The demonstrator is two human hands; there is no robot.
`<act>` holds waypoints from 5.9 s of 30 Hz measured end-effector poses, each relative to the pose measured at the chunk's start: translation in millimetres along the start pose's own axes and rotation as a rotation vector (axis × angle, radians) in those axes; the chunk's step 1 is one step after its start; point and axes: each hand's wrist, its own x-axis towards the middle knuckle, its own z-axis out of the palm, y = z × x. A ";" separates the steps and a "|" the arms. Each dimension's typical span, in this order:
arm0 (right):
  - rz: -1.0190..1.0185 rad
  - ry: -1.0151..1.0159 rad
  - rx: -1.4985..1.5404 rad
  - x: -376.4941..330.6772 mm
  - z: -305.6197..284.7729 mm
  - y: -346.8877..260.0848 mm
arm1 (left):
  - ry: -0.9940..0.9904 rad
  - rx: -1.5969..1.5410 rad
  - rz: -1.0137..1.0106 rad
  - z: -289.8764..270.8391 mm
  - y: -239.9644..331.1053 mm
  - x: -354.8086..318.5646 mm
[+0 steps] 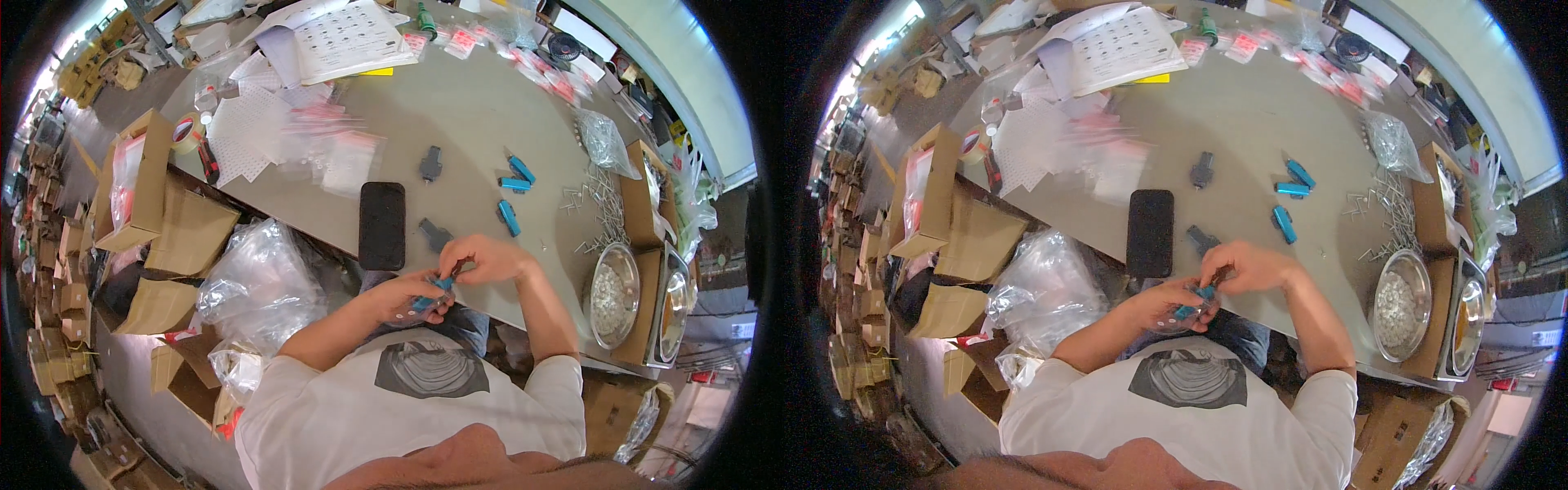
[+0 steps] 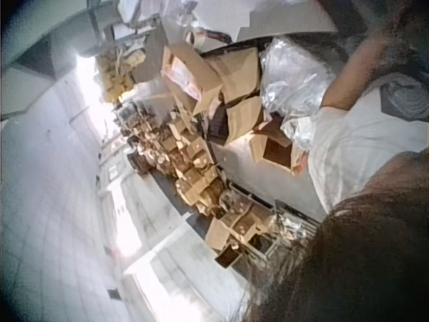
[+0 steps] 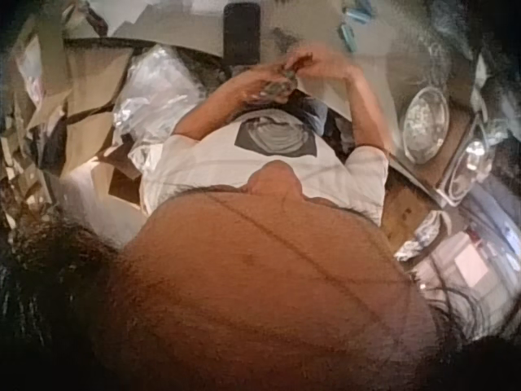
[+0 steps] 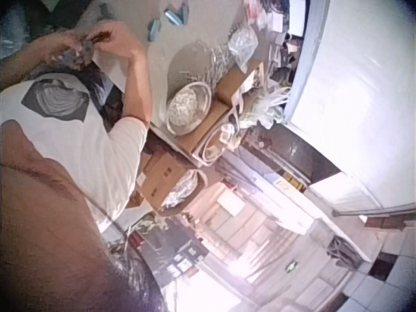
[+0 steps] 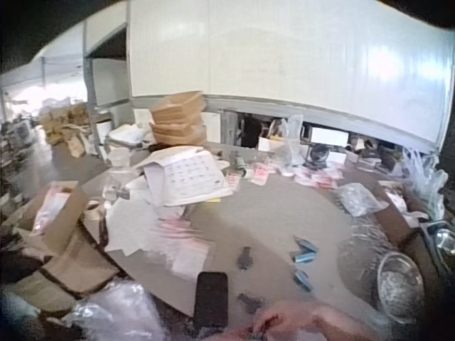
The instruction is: The person walks through a warehouse and approaches a workbench. They unpack a plastic bag containing small blue and grey components and metal fasteners. The person then assembles these parts by hand, inserting the fasteners into the components and placing the finished units into a cardboard box.
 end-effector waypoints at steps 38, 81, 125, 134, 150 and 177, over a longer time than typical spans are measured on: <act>0.182 0.740 0.489 -30.1 60.2 18.9 | 0.060 0.026 -0.034 11.8 -27.9 13.8; -0.011 0.549 0.404 -52.5 45.3 38.7 | 0.024 0.028 -0.111 12.7 -37.4 11.6; 0.198 0.914 -0.005 -105.2 33.5 44.6 | -0.063 0.196 -0.107 23.2 -33.2 67.6; 1.176 1.452 -1.026 -185.9 -69.7 150.2 | -0.112 0.199 -0.051 23.1 -28.2 56.3; 0.663 1.743 -1.221 -158.9 -27.1 94.6 | -0.081 0.257 -0.016 13.2 -25.4 51.5; 0.076 0.351 -0.075 -84.6 86.8 -20.1 | -0.178 0.277 -0.158 28.2 -61.9 25.9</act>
